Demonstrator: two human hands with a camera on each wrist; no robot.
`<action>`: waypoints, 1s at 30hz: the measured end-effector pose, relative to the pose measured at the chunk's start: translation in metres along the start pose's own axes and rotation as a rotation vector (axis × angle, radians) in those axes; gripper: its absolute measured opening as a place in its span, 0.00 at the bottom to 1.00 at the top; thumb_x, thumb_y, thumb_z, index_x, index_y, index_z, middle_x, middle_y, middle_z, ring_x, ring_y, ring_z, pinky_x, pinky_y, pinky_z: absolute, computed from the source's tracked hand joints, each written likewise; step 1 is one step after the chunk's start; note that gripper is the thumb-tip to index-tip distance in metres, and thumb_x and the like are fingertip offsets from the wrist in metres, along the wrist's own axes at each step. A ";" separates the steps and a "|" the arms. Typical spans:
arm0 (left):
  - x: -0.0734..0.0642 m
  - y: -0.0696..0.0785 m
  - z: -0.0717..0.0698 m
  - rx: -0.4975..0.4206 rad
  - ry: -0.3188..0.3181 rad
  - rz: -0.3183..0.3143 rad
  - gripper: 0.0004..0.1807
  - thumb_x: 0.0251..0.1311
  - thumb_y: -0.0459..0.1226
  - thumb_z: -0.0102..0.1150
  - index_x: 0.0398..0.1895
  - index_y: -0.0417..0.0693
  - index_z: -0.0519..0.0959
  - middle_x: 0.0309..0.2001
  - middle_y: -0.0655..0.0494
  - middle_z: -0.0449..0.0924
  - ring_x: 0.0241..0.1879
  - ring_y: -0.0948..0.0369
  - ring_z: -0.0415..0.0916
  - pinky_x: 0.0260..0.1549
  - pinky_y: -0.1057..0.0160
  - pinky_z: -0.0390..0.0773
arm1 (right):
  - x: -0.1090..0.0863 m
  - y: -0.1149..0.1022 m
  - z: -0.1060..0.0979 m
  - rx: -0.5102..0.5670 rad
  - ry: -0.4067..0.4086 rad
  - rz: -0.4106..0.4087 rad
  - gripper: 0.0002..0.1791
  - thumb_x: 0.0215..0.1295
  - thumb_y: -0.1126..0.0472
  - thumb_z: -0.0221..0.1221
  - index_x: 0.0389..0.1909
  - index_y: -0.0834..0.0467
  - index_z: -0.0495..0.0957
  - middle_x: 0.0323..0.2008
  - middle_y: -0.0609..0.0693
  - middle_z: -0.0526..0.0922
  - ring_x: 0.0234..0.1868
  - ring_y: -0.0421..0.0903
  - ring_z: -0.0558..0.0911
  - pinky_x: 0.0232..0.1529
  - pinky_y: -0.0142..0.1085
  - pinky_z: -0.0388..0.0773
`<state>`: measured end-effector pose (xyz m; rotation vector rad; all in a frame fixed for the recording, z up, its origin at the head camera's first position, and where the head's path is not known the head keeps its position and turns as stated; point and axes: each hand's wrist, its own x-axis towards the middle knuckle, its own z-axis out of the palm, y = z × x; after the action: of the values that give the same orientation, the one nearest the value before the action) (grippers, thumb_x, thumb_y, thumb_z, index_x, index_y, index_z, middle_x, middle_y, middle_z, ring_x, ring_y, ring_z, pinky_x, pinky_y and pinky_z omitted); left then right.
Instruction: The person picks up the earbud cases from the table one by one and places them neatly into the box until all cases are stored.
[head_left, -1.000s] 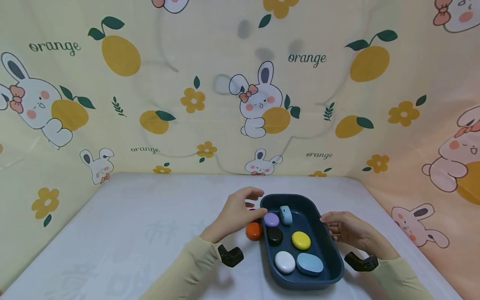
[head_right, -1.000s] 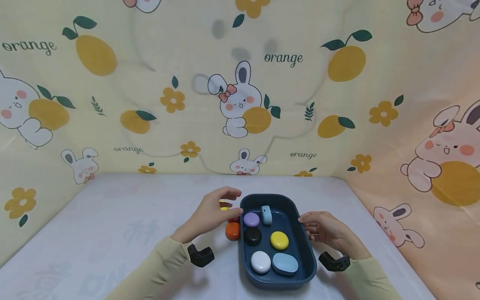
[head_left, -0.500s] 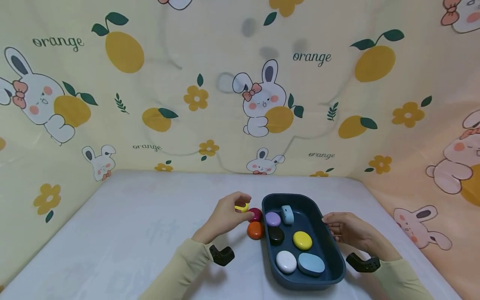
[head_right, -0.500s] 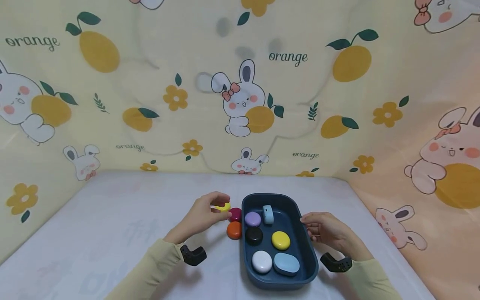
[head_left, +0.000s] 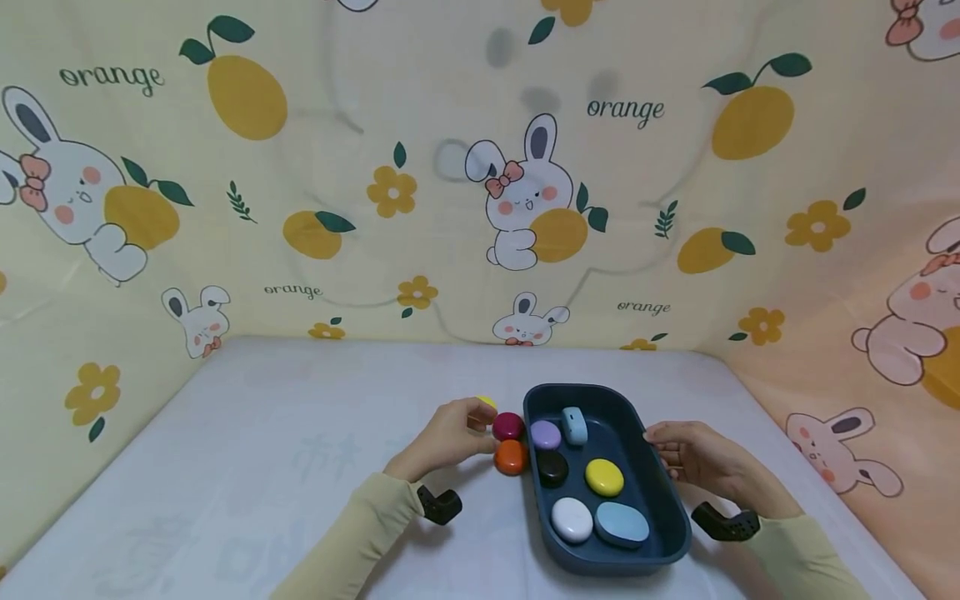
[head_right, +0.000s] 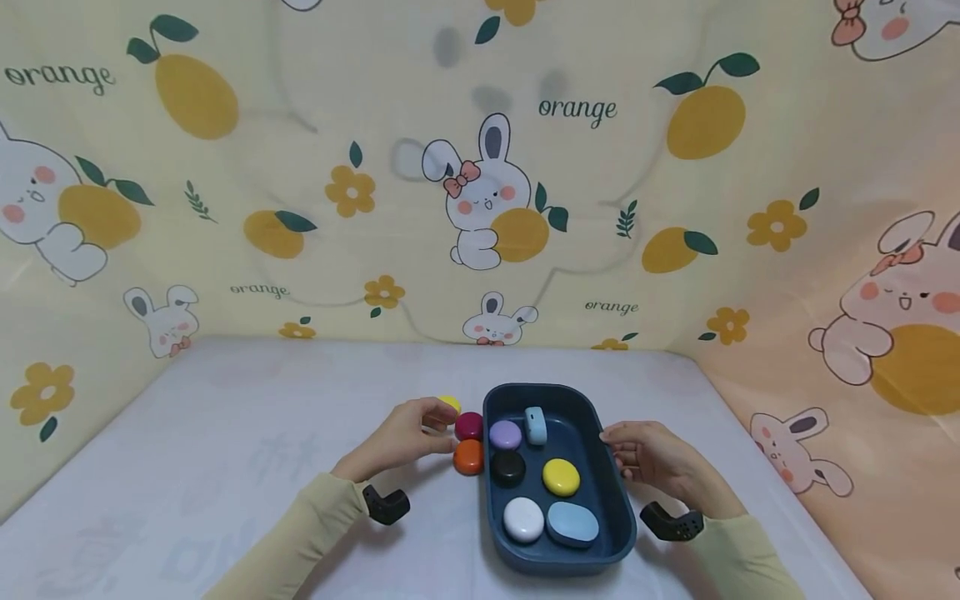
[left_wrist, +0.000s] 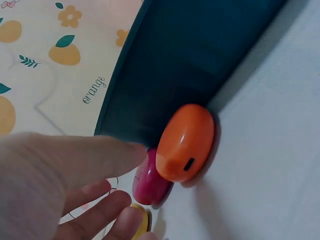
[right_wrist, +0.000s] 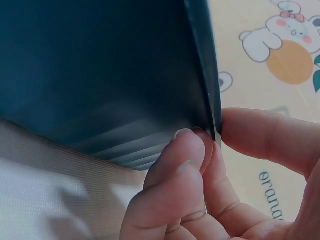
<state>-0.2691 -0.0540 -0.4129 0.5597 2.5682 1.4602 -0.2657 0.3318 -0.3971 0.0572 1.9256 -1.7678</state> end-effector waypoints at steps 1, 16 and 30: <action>0.000 -0.001 0.000 0.004 -0.007 -0.006 0.23 0.55 0.36 0.71 0.54 0.39 0.78 0.49 0.49 0.80 0.48 0.53 0.76 0.49 0.54 0.78 | 0.000 0.000 0.000 0.001 0.001 0.001 0.09 0.71 0.57 0.55 0.40 0.56 0.81 0.33 0.49 0.82 0.34 0.47 0.77 0.38 0.36 0.71; 0.000 0.000 0.011 0.025 -0.060 0.008 0.24 0.50 0.37 0.75 0.52 0.41 0.80 0.43 0.54 0.82 0.44 0.56 0.78 0.44 0.59 0.80 | -0.001 -0.002 0.002 0.003 0.011 0.009 0.09 0.71 0.57 0.55 0.38 0.55 0.82 0.33 0.48 0.82 0.35 0.47 0.77 0.39 0.37 0.71; -0.001 0.000 0.017 0.027 -0.091 0.026 0.24 0.50 0.34 0.75 0.52 0.43 0.80 0.46 0.56 0.81 0.44 0.58 0.76 0.43 0.64 0.79 | 0.001 -0.001 0.000 0.014 -0.004 0.007 0.09 0.72 0.57 0.53 0.38 0.55 0.82 0.33 0.48 0.83 0.34 0.46 0.77 0.39 0.37 0.72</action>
<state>-0.2629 -0.0409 -0.4213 0.6499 2.5231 1.3764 -0.2667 0.3311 -0.3960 0.0653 1.9081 -1.7754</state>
